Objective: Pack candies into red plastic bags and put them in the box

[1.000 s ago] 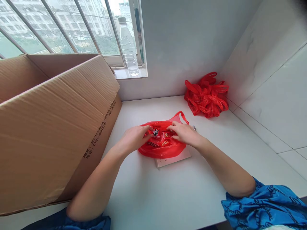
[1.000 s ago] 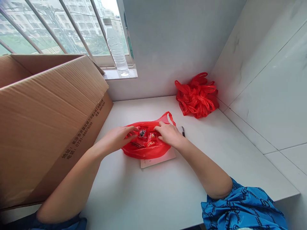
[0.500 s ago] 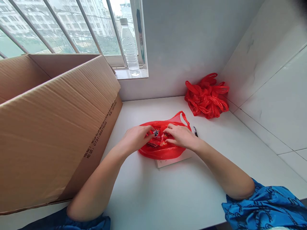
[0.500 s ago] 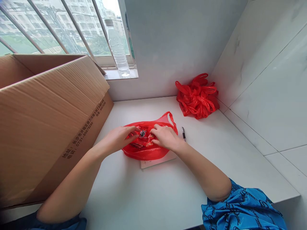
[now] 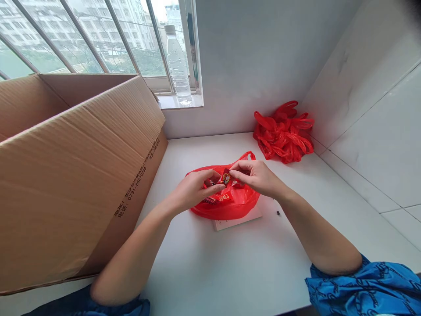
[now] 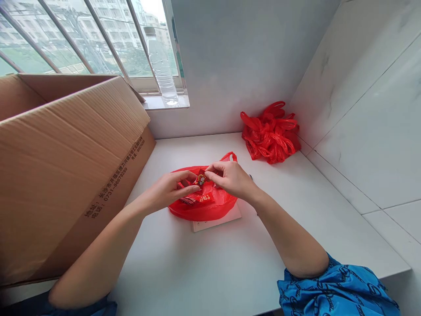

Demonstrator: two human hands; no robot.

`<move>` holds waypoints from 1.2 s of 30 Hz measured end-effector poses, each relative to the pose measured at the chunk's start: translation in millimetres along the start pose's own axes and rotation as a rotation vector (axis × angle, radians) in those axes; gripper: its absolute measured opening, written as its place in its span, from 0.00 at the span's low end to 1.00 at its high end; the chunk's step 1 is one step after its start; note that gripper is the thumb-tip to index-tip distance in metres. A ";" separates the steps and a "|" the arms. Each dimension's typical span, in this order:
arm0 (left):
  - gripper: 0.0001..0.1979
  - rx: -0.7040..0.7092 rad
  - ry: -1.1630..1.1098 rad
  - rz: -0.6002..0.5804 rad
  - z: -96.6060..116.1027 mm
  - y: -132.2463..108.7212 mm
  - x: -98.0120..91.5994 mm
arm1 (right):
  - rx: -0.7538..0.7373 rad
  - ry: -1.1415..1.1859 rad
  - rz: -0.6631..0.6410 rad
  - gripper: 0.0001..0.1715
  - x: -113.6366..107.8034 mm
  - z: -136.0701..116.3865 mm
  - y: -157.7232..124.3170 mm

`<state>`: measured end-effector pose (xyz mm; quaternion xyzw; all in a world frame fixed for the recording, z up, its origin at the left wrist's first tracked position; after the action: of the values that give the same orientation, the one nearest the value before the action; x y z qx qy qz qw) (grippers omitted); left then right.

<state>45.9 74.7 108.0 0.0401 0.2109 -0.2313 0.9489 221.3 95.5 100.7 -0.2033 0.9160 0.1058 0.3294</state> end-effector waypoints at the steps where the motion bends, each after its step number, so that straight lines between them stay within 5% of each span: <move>1: 0.15 0.004 -0.020 0.013 -0.2 0.5 0.3 | -0.004 0.030 -0.010 0.16 1.5 0.2 0.8; 14: 0.19 -0.004 -0.334 0.043 -4.9 3.7 -4.8 | -0.013 0.100 -0.106 0.17 3.1 -4.0 0.6; 19: 0.19 -0.009 -0.339 0.011 -3.8 3.6 -1.6 | -0.018 0.132 -0.117 0.24 8.3 -1.5 3.4; 36: 0.20 -0.098 -0.304 0.029 -7.5 3.2 -6.0 | 0.017 0.249 -0.084 0.23 9.9 5.4 8.1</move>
<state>39.6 81.4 103.7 -0.0387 0.0754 -0.2104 0.9739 213.7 101.6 90.7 -0.2502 0.9414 0.0582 0.2188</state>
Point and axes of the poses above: each hand's wrist, its own y-axis towards the middle knuckle, its own x-axis out of the palm, z = x × y, the point moved 6 cm from there along y, towards the middle knuckle, and after that the axes turned 15 degrees about -y, right-handed, at the moved point
